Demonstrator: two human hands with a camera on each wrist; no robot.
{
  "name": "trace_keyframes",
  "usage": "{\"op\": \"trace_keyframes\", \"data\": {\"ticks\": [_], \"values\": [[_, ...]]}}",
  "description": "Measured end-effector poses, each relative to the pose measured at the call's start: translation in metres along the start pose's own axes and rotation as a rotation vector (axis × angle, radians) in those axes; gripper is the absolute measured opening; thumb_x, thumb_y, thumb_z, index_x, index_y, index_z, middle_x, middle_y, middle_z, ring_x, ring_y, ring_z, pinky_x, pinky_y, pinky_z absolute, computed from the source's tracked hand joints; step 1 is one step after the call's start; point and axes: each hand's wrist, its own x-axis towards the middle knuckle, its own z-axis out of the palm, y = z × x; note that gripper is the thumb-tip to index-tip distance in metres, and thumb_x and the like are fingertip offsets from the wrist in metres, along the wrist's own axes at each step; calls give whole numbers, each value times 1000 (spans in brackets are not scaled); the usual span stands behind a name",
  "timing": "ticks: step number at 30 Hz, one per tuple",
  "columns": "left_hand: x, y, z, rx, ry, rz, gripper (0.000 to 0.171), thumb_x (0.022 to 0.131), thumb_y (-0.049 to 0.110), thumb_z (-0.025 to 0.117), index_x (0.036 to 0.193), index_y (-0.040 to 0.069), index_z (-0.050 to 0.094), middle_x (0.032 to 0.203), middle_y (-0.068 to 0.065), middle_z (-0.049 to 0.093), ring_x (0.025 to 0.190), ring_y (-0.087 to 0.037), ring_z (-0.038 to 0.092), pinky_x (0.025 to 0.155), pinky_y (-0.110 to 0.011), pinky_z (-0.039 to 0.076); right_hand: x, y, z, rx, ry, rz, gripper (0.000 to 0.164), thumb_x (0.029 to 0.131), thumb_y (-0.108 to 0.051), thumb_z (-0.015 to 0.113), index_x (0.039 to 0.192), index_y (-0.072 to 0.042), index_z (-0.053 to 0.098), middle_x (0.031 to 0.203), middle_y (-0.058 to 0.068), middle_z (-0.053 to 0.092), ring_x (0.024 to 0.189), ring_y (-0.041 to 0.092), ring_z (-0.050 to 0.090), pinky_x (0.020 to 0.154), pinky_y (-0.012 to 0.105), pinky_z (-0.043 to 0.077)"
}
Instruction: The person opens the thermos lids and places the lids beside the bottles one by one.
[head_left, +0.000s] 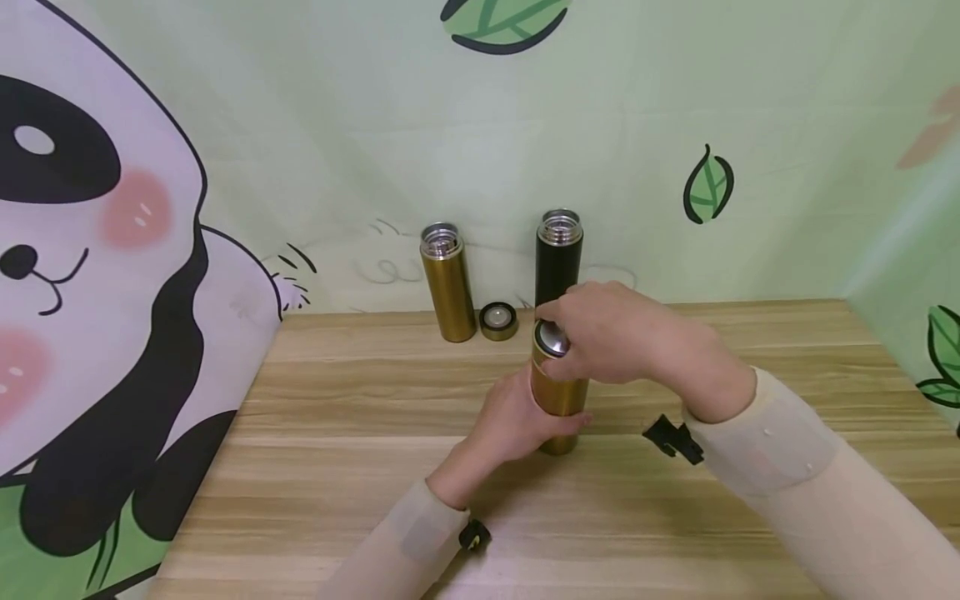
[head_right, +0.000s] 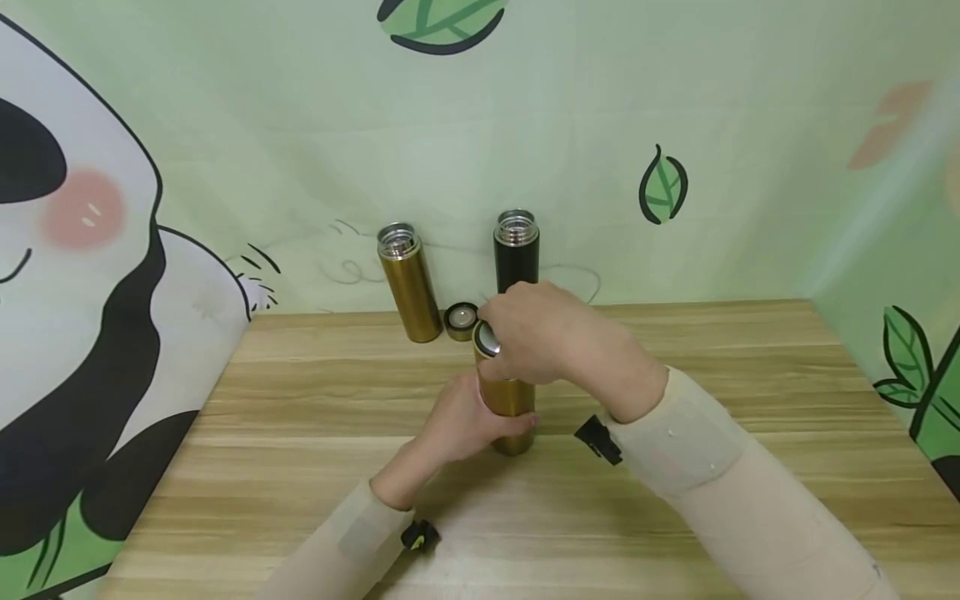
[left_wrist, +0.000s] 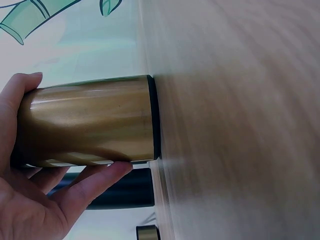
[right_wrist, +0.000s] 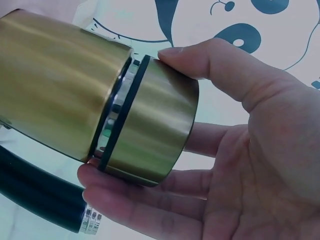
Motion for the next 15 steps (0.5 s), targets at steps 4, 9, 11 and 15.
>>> {"op": "trace_keyframes", "data": {"ticks": [4, 9, 11, 15], "values": [[0, 1, -1, -7, -7, 2, 67, 80, 56, 84, 131, 23, 55, 113, 5, 71, 98, -12, 68, 87, -34, 55, 0, 1, -1, -1, -14, -6, 56, 89, -28, 75, 139, -5, 63, 109, 9, 72, 97, 24, 67, 85, 44, 56], [0, 1, -1, -3, -11, 4, 67, 80, 56, 84, 131, 23, 55, 114, 5, 71, 99, -12, 68, 88, -35, 55, 0, 1, -1, 3, -33, 2, 61, 90, -28, 75, 145, -8, 59, 118, 11, 72, 104, 25, 67, 89, 45, 56], [0, 1, -1, 2, -9, 5, 67, 80, 55, 84, 131, 22, 55, 113, 5, 71, 99, -13, 68, 88, -36, 54, 0, 1, -1, 5, -39, 2, 62, 90, -28, 75, 147, -10, 58, 119, 11, 71, 106, 25, 66, 90, 45, 56], [0, 0, -1, 7, -4, 11, 66, 80, 55, 84, 130, 22, 56, 112, 5, 71, 98, -12, 68, 87, -36, 54, -1, 1, -1, 0, -45, -2, 62, 90, -28, 75, 148, -14, 57, 119, 10, 70, 106, 25, 65, 90, 45, 55]]}}
